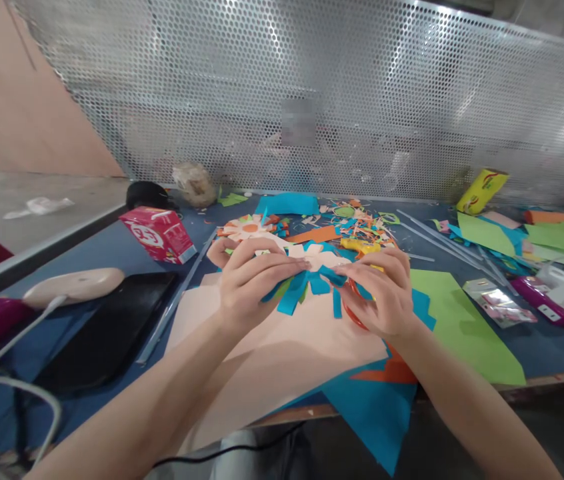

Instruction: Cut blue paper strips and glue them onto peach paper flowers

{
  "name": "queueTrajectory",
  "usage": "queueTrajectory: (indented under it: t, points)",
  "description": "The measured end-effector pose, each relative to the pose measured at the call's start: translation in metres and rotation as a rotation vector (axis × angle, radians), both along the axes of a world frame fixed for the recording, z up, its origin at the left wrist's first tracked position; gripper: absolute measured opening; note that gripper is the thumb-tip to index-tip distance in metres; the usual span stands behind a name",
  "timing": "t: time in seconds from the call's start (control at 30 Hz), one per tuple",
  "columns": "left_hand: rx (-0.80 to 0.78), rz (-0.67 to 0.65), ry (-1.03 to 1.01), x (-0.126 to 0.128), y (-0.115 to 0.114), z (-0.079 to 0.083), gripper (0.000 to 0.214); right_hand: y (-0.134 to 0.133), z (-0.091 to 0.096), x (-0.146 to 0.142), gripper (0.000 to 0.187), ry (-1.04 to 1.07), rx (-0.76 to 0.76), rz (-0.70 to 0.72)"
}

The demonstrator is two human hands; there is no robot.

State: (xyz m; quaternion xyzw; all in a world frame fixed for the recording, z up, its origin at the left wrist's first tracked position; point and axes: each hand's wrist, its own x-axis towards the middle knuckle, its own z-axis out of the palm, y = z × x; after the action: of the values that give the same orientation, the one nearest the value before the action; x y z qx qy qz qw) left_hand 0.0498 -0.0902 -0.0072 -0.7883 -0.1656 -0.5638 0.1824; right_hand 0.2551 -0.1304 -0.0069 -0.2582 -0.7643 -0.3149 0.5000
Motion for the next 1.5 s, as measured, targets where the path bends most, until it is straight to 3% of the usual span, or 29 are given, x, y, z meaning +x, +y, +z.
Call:
queueTrajectory:
  t: [0.3,0.5,0.63,0.8,0.97,1.07,1.17,1.4,1.5]
  points:
    - [-0.072,0.086,0.001,0.004,0.0,-0.001,0.006,0.001,0.002,0.001,0.041,-0.006,-0.038,-0.006]
    - [-0.344,0.0,-0.036,0.009,0.005,-0.003,0.006,0.004,0.002,0.0,0.046,0.036,-0.145,0.014]
    - [-0.643,-0.012,-0.085,0.014,0.005,-0.005,0.013,0.004,0.0,-0.004,0.04,0.196,-0.36,0.04]
    - [-1.007,-0.124,-0.22,0.017,0.007,-0.01,0.03,0.009,-0.001,-0.005,0.03,0.435,-0.603,0.097]
    - [-1.211,-0.322,-0.368,0.022,0.009,-0.01,0.042,0.017,-0.001,-0.002,0.034,0.724,-0.947,0.243]
    - [-1.277,-0.375,-0.389,0.024,0.009,-0.009,0.041,0.02,0.0,-0.001,0.035,0.866,-1.111,0.345]
    - [-1.314,-0.38,-0.399,0.024,0.01,-0.009,0.043,0.021,0.001,0.0,0.034,0.939,-1.164,0.377]
    - [-1.237,-0.37,-0.37,0.024,0.013,-0.016,0.038,0.025,-0.003,0.002,0.037,0.894,-1.139,0.373]
    - [-1.124,-0.27,-0.309,0.022,0.012,-0.014,0.036,0.026,-0.006,0.002,0.039,0.778,-1.067,0.362]
